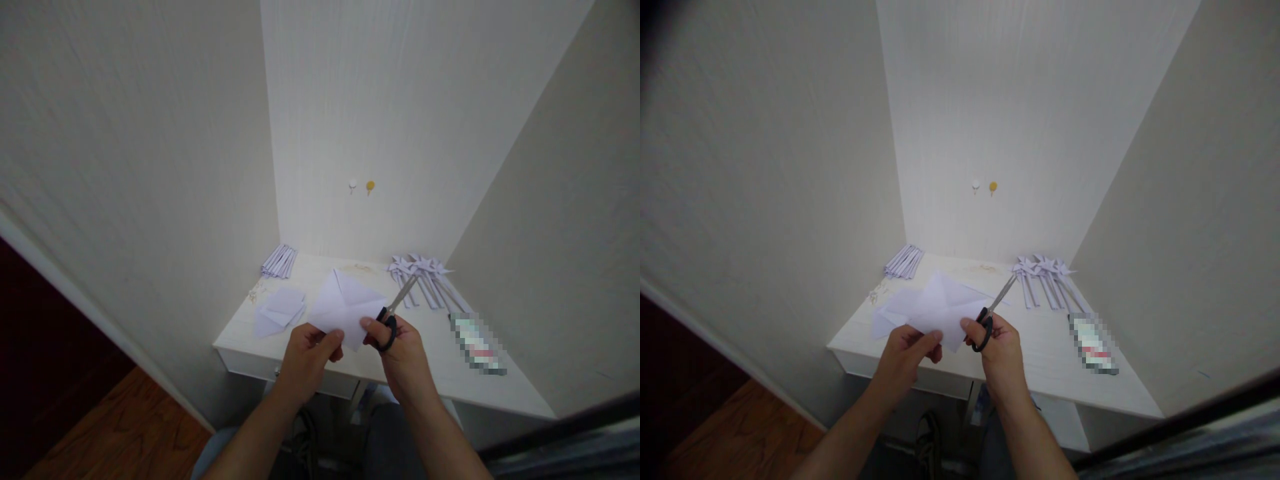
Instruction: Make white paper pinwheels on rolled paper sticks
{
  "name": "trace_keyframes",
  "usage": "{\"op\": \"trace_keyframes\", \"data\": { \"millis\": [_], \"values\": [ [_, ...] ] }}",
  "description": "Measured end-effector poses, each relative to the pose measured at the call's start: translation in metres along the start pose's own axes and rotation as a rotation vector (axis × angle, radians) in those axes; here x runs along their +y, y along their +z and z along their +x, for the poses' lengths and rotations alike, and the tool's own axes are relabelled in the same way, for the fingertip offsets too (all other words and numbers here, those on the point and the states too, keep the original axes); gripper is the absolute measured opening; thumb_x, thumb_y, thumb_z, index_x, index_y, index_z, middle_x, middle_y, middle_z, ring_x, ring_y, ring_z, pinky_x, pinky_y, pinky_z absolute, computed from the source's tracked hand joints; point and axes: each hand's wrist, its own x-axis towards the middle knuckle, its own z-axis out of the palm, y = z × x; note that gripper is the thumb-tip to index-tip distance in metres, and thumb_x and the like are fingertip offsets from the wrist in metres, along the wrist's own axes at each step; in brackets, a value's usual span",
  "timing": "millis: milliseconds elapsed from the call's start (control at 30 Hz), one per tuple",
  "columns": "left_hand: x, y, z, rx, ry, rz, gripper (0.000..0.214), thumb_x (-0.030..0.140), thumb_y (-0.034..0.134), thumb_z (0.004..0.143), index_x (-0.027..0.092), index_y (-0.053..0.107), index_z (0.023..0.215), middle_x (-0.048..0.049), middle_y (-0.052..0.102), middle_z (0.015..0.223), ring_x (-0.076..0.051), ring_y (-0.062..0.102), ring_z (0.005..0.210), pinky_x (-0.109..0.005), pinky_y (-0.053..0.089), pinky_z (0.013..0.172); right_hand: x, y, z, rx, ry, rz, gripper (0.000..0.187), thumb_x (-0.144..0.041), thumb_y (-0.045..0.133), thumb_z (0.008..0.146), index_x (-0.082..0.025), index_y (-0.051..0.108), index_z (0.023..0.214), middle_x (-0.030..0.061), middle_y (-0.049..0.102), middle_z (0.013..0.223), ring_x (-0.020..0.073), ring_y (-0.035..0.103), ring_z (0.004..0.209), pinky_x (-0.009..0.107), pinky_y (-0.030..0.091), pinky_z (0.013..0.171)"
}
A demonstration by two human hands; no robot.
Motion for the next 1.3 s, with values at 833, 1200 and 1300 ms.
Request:
{"op": "trace_keyframes", "data": {
  "millis": [833, 1200, 1300],
  "values": [
    [0.037, -0.014, 0.004, 0.227, 0.145, 0.125, 0.035, 0.043, 0.067, 0.073, 0.019, 0.057, 0.05, 0.0018, 0.055, 0.048, -0.011, 0.046, 0.047, -0.024, 0.037, 0.048, 0.001, -0.006, -0.036, -0.584, 0.271, -0.383, 0.045, -0.055, 0.08, 0.073, -0.017, 0.057, 0.067, -0.0053, 0.042, 0.06, 0.0108, 0.033, 0.058, 0.026, 0.025, 0.054],
    [0.038, -0.015, 0.001, 0.201, 0.135, 0.113, 0.034, 0.045, 0.068, 0.073, 0.019, 0.059, 0.052, 0.0013, 0.055, 0.049, -0.012, 0.048, 0.048, -0.024, 0.039, 0.048, -0.003, -0.002, -0.039, -0.552, 0.299, -0.384, 0.048, -0.057, 0.078, 0.072, -0.02, 0.05, 0.061, -0.006, 0.038, 0.057, 0.0103, 0.03, 0.055, 0.026, 0.023, 0.052],
    [0.037, -0.015, 0.001, 0.206, 0.114, 0.118, 0.035, 0.046, 0.069, 0.072, 0.019, 0.06, 0.051, 0.0011, 0.056, 0.049, -0.012, 0.048, 0.048, -0.024, 0.039, 0.047, -0.002, -0.001, -0.039, -0.55, 0.292, -0.396, 0.046, -0.057, 0.075, 0.075, -0.02, 0.052, 0.062, -0.0056, 0.039, 0.057, 0.0104, 0.031, 0.055, 0.026, 0.023, 0.052]
  ]
}}
